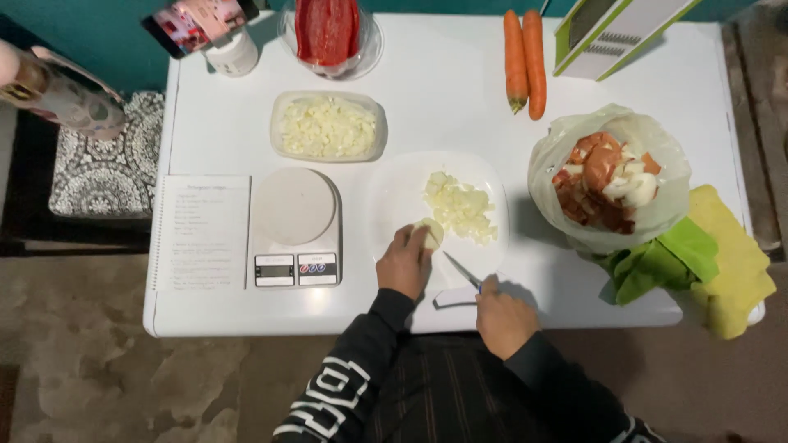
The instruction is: Chop onions on a plate using a knife and transfer the pieces into a container.
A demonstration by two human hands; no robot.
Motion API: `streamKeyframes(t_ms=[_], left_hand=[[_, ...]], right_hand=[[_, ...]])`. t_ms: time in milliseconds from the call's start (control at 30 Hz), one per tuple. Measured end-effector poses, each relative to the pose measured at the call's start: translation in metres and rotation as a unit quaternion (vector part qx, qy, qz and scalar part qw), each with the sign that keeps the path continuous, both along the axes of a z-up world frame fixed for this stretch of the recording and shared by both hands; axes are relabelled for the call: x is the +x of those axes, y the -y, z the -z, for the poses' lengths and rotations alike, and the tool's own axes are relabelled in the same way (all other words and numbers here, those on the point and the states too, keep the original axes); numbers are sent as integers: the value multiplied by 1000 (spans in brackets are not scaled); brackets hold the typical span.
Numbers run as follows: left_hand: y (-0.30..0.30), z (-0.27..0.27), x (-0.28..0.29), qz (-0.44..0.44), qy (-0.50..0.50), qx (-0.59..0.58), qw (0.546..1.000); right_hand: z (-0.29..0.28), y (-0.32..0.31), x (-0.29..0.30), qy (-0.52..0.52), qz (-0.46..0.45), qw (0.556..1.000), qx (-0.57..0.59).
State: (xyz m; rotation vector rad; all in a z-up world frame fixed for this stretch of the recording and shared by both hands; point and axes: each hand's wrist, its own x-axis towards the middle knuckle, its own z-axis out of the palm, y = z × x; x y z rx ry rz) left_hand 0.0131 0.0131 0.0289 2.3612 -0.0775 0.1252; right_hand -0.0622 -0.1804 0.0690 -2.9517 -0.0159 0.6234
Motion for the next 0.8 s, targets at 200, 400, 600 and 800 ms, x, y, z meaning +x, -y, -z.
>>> streamKeyframes(t_ms=[200, 400, 600, 800], left_hand=[[-3, 19, -5, -46, -29, -75, 996], [-4, 14, -8, -41, -16, -71, 996], [0, 29, -7, -59, -21, -62, 996], [3, 32, -9, -54, 7, -22, 998]], right_hand=[[-31, -17, 18, 40, 35, 997, 50], [15, -26, 24, 38, -3, 995, 93], [29, -30, 22, 49, -30, 994, 91], [31, -33, 27, 33, -40, 994, 93]])
